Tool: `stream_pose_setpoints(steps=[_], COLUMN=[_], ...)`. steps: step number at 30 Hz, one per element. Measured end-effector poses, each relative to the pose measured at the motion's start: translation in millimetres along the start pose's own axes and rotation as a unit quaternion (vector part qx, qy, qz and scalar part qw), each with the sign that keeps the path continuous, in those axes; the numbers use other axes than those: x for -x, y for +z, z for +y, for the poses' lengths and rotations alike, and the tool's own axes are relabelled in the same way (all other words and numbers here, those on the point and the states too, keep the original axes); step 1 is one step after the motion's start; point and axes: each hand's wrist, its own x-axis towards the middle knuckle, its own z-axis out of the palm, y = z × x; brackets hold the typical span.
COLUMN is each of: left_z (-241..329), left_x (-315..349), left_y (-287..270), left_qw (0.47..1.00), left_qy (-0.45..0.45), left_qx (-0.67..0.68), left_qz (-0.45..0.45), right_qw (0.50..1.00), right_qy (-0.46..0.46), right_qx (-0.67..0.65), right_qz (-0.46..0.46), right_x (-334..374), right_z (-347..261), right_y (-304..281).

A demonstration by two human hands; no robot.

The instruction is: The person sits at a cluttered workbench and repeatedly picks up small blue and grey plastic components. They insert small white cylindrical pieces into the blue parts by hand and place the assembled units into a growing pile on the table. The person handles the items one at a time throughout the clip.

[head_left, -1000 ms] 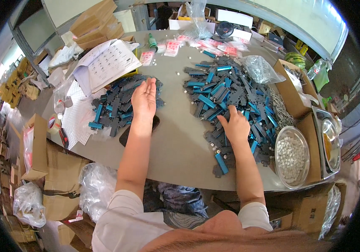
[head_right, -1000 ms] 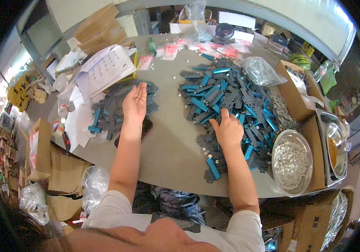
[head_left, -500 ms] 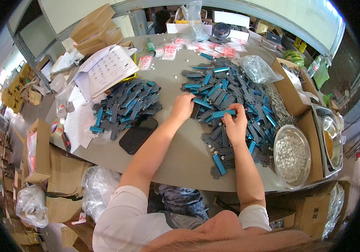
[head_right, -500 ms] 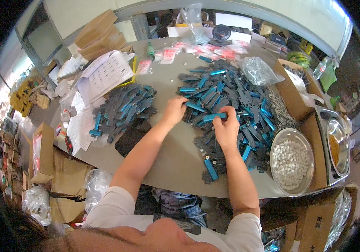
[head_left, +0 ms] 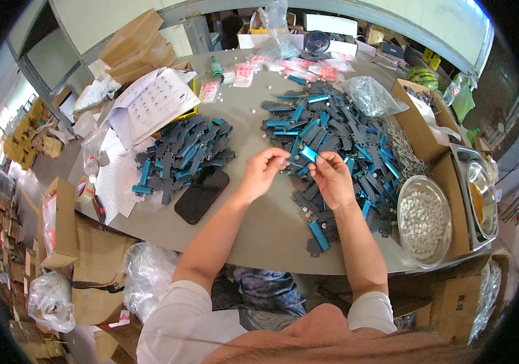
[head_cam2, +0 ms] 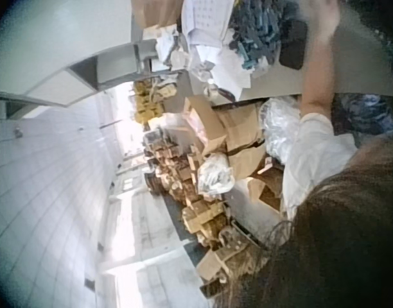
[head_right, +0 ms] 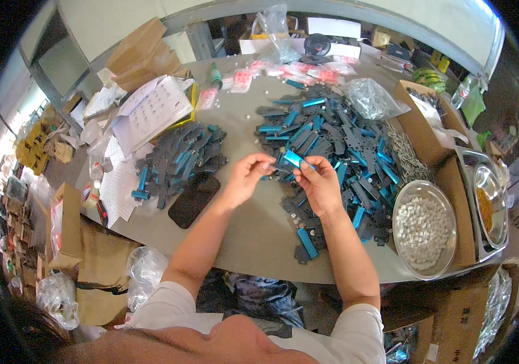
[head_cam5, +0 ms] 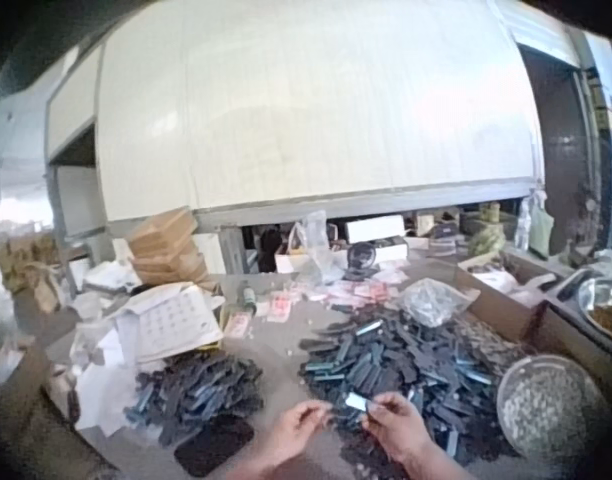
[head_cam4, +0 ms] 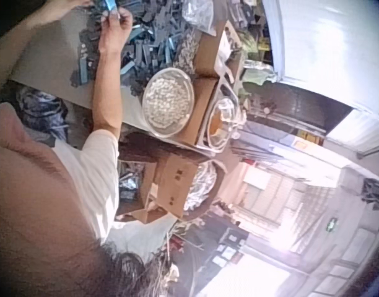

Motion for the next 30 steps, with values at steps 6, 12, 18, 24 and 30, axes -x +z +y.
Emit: stream_pose_setpoints(steps=[6,12,18,24,30], left_z=[-13.4,-11.1,-0.9,-5.1,0.6], left_x=[4.1,6.0,8.0,9.2,10.8], left_y=[13.8,10.6,15.6,20.9,26.2], left_qw=[0.994,0.994,0.997,0.997,0.997], left_qy=[0.095,0.051,-0.004,0.045,0.061], left_qx=[0.042,0.014,0.071,0.054,0.024], left_qz=[0.045,0.092,0.019,0.014,0.047], right_qw=[0.997,0.991,0.993,0.99,0.986], right_qy=[0.052,0.021,0.051,0.036,0.041], right_qx=[0.056,0.12,0.089,0.13,0.159], right_qz=[-0.02,-0.058,-0.06,-0.039,-0.022], right_x=[3.6,5.5,6.6,4.4,6.0], right_z=[7.5,7.9,14.0,16.8,13.8], right_y=[3.6,7.1,5.6,4.7,6.5])
